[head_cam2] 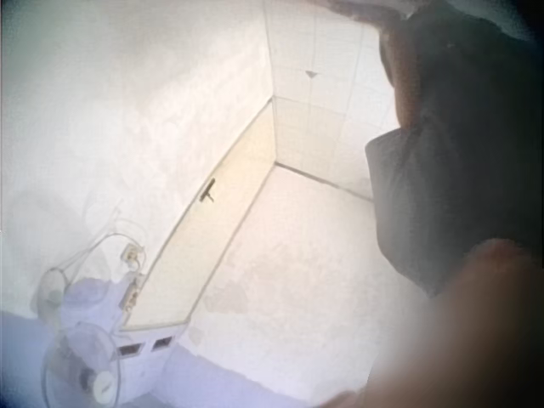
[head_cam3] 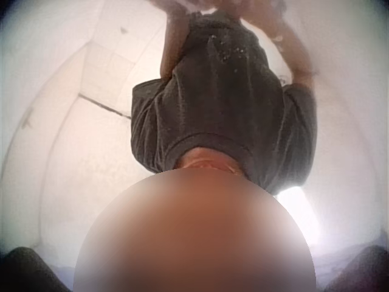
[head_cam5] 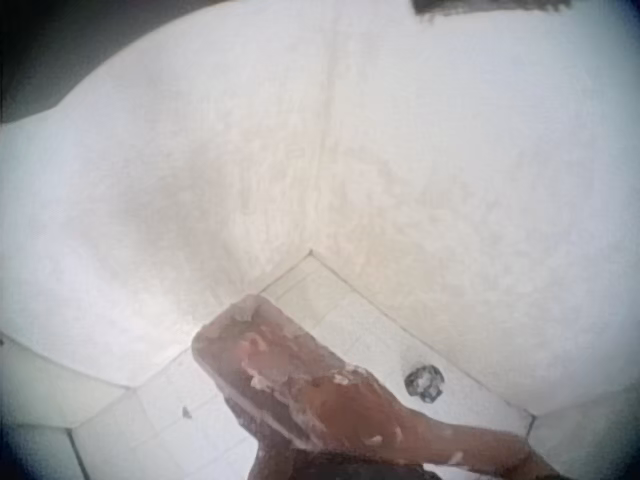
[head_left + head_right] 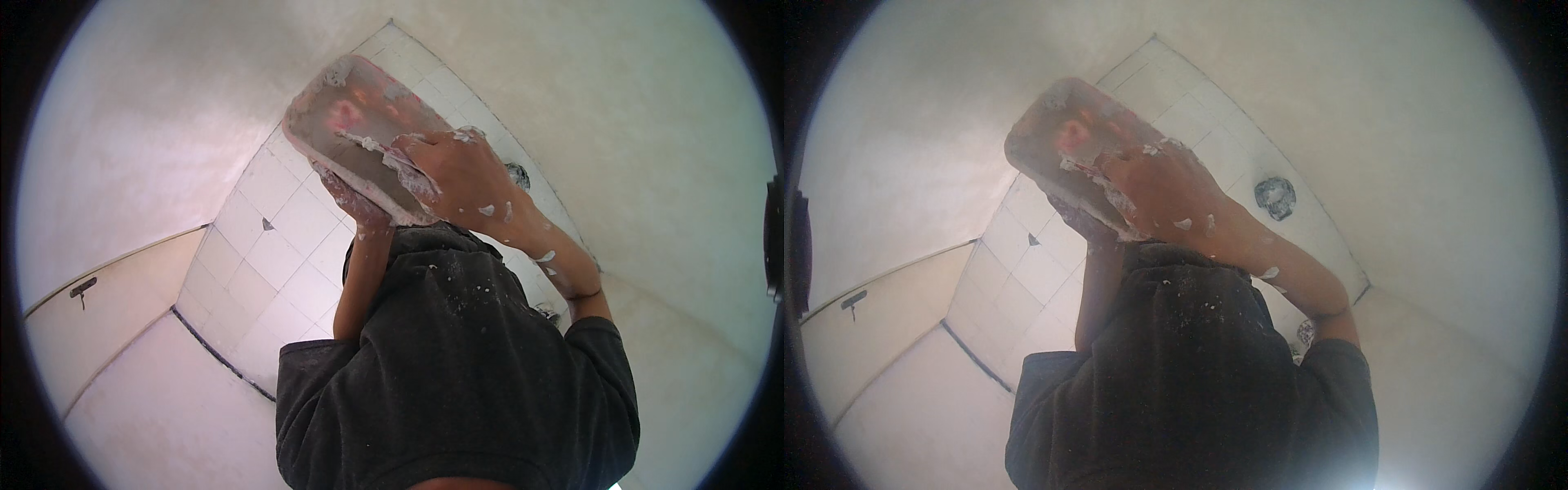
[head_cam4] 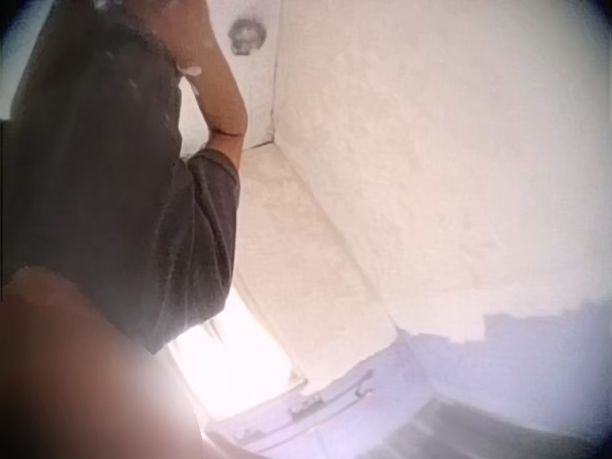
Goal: The person applies plaster to a wall using a trowel and hawk. They repeatedly scoop plaster from a bucket, spread it on the hawk, and smooth it onto the wall surface in a bathroom setting.
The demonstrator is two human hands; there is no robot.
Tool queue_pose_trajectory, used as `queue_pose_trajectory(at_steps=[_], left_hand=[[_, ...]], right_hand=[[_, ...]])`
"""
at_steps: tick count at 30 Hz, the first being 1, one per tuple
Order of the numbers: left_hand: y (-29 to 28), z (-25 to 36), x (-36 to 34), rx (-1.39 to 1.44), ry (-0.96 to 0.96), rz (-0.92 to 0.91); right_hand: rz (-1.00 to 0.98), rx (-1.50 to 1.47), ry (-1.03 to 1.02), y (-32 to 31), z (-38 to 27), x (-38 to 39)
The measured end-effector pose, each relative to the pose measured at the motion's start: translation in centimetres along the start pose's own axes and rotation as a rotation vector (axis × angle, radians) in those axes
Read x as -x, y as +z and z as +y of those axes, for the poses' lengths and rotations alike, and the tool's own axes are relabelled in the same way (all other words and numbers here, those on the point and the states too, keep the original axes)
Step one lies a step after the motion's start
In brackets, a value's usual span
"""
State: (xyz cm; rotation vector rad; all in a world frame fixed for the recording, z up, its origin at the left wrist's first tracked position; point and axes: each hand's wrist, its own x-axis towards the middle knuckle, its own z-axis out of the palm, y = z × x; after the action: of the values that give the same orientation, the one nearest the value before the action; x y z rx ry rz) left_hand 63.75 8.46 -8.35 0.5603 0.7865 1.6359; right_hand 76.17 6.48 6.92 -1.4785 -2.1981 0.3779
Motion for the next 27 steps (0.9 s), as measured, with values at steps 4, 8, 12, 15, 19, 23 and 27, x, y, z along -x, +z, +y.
queue_pose_trajectory(at_steps=[4,8,12,15,19,23,27], left_hand=[[-0.2,0.1,0.2,0.027,0.009,-0.003],[-2.3,-1.1,-0.3,-0.064,0.038,-0.055],[-1.7,-0.9,0.4,0.074,0.003,-0.073],[-0.4,-0.2,0.3,0.394,-0.112,-0.175],[1.9,1.7,-0.3,0.345,-0.301,0.215],[0.1,-0.5,-0.2,0.215,-0.043,-0.032],[-0.9,-1.4,-0.9,0.248,-0.007,-0.028]], right_hand=[[0.052,-0.268,0.127,-2.7,0.3,0.1],[0.047,-0.265,0.070,-2.4,1.1,0.3],[0.080,-0.159,0.050,-0.7,2.2,-1.0],[0.087,-0.114,0.067,-2.0,1.8,-0.9],[0.197,0.048,0.037,-3.8,1.4,-0.7],[-0.003,0.150,0.044,-1.1,1.2,-0.8],[0.035,0.040,0.004,-0.3,-0.8,-0.6]])
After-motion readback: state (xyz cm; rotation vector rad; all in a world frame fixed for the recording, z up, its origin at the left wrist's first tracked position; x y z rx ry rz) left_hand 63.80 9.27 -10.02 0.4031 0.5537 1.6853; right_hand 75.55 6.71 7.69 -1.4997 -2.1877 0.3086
